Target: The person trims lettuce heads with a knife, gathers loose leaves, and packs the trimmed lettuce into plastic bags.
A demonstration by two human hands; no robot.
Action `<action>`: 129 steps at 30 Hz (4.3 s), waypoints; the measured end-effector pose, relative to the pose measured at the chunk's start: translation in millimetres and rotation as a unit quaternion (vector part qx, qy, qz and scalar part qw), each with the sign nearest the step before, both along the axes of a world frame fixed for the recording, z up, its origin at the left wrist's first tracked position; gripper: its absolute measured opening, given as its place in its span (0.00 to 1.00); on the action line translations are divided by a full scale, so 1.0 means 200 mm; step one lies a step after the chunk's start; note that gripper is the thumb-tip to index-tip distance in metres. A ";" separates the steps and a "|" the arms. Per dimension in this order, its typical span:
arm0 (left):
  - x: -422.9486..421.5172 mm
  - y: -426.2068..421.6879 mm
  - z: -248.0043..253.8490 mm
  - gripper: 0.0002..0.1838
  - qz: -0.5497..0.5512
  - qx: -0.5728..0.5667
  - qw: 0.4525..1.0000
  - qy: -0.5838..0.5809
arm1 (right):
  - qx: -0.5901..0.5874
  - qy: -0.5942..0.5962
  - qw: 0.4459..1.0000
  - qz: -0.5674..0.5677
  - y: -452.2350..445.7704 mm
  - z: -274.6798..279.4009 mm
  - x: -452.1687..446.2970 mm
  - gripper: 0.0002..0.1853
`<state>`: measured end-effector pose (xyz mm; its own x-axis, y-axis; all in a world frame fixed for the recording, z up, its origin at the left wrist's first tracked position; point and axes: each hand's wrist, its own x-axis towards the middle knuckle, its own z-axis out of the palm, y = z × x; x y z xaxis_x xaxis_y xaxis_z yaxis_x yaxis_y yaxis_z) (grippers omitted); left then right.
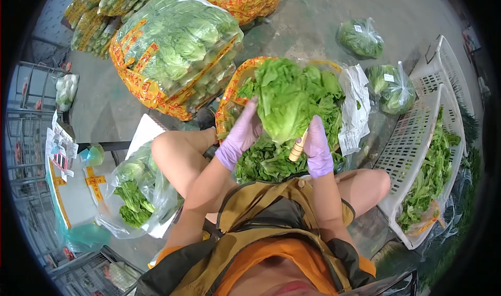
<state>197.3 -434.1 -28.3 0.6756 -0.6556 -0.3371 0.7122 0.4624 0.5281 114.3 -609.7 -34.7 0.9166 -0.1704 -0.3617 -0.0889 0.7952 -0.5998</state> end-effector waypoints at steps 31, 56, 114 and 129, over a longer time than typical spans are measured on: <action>-0.13 -0.10 0.08 0.29 0.185 -0.117 0.969 0.117 | 0.088 -0.148 0.983 -0.071 0.15 0.03 -0.36 0.27; -0.04 -0.01 -0.15 0.36 0.204 0.050 0.976 -0.057 | -0.653 -0.148 0.723 -0.168 0.08 0.50 0.04 0.16; -0.10 -0.01 -0.23 0.37 0.048 -0.118 0.981 0.144 | -0.618 -0.052 0.779 -0.094 -0.01 0.20 0.11 0.19; -0.17 0.07 -0.06 0.33 0.174 -0.130 0.966 0.143 | -0.280 -0.074 0.953 -0.085 0.42 0.30 -0.11 0.19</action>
